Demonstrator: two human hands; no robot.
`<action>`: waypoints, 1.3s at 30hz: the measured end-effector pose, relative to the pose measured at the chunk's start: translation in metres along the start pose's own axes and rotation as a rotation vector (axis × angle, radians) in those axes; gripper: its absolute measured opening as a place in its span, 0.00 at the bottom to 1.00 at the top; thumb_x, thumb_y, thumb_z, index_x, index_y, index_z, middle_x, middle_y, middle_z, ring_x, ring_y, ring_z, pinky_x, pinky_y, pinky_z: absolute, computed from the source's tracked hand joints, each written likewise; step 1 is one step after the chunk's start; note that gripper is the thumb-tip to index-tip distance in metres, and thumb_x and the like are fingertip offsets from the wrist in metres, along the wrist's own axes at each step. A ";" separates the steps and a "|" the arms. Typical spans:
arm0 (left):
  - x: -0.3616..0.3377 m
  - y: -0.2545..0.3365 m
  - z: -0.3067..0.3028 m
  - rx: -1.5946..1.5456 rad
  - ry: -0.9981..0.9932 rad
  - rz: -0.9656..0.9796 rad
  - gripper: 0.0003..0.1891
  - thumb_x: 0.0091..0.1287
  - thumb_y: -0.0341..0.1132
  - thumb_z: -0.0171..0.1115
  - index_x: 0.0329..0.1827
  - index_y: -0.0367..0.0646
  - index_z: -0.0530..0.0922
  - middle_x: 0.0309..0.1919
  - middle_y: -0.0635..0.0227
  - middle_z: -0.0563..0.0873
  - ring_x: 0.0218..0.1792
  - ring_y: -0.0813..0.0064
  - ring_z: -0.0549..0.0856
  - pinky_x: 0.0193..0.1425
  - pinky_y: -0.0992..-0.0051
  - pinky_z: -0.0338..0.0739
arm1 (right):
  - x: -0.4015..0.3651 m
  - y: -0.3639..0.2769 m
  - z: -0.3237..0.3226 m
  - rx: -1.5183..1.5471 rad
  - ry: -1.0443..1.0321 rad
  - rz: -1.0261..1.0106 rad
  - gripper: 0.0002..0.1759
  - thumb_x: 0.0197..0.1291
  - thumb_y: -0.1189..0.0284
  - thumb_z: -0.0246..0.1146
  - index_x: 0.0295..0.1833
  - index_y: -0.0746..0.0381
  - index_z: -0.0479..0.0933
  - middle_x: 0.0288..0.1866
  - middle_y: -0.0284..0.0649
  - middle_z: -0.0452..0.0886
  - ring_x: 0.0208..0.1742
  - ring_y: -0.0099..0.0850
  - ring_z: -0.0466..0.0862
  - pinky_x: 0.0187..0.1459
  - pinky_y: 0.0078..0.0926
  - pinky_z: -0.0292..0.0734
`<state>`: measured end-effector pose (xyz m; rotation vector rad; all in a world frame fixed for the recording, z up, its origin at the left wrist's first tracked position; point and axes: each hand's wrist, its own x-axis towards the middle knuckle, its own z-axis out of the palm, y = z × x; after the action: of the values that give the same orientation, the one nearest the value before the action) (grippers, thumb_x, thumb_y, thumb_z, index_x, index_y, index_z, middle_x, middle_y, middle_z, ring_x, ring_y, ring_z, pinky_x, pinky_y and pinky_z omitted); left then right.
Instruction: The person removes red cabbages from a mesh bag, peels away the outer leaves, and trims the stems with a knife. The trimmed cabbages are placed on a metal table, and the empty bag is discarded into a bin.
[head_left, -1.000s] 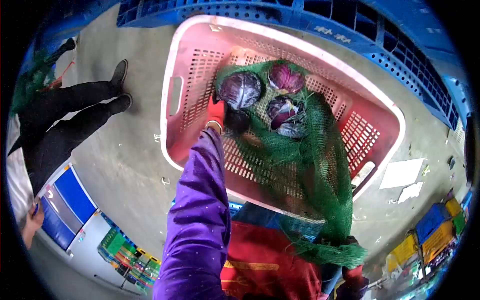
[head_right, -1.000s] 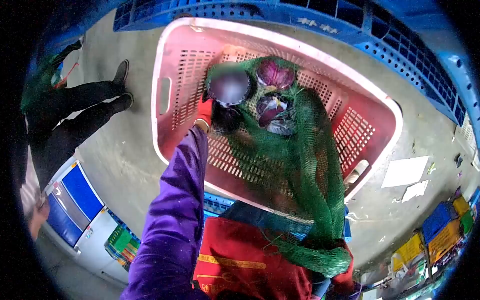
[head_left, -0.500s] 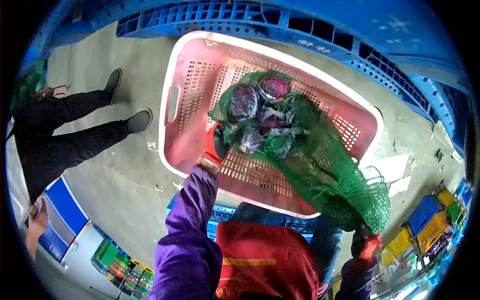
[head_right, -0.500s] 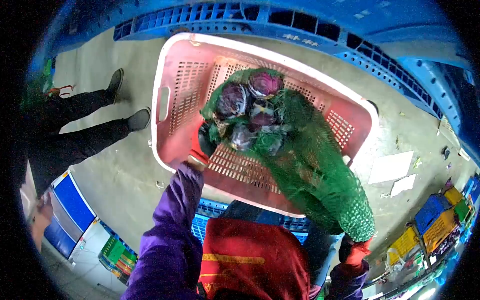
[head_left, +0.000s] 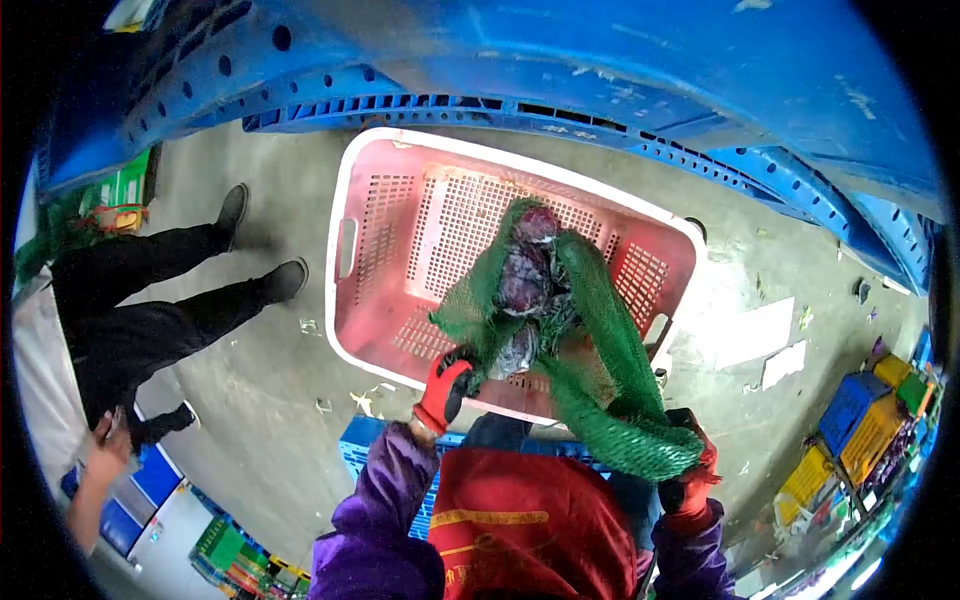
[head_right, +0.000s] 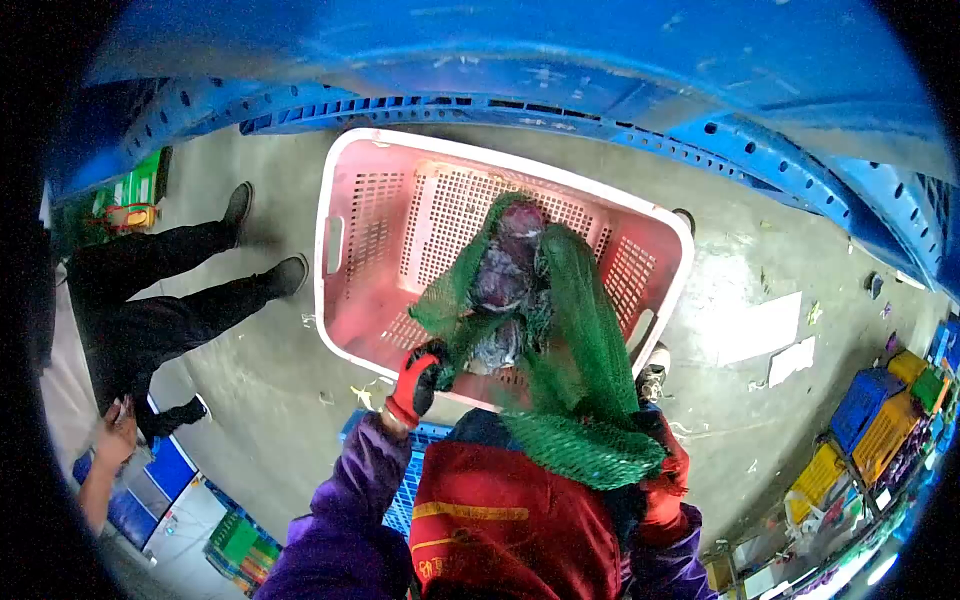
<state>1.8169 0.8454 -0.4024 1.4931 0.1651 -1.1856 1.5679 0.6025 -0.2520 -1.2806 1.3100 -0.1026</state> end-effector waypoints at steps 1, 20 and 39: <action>-0.006 0.007 -0.001 -0.026 -0.120 -0.041 0.10 0.68 0.32 0.51 0.37 0.35 0.79 0.28 0.71 0.79 0.24 0.82 0.76 0.28 0.78 0.72 | -0.001 -0.006 0.001 -0.030 -0.017 -0.041 0.49 0.59 0.28 0.47 0.47 0.70 0.75 0.37 0.36 0.81 0.38 0.23 0.78 0.42 0.23 0.74; -0.214 0.161 0.100 0.187 -0.337 -0.023 0.13 0.63 0.35 0.52 0.43 0.33 0.77 0.32 0.71 0.80 0.33 0.82 0.76 0.39 0.78 0.72 | -0.162 -0.140 -0.136 0.051 0.066 -0.144 0.08 0.60 0.77 0.58 0.41 0.71 0.78 0.38 0.38 0.80 0.40 0.26 0.79 0.43 0.23 0.73; -0.447 0.135 0.653 0.042 -0.961 -0.339 0.20 0.59 0.36 0.58 0.54 0.37 0.75 0.38 0.59 0.82 0.40 0.60 0.82 0.45 0.61 0.77 | -0.473 0.007 -0.626 0.759 0.682 -0.513 0.08 0.59 0.79 0.62 0.27 0.69 0.75 0.37 0.45 0.81 0.36 0.30 0.79 0.38 0.27 0.74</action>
<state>1.3254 0.4957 0.1274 0.8044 -0.2740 -2.0619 0.9344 0.5374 0.2070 -0.8910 1.2549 -1.3630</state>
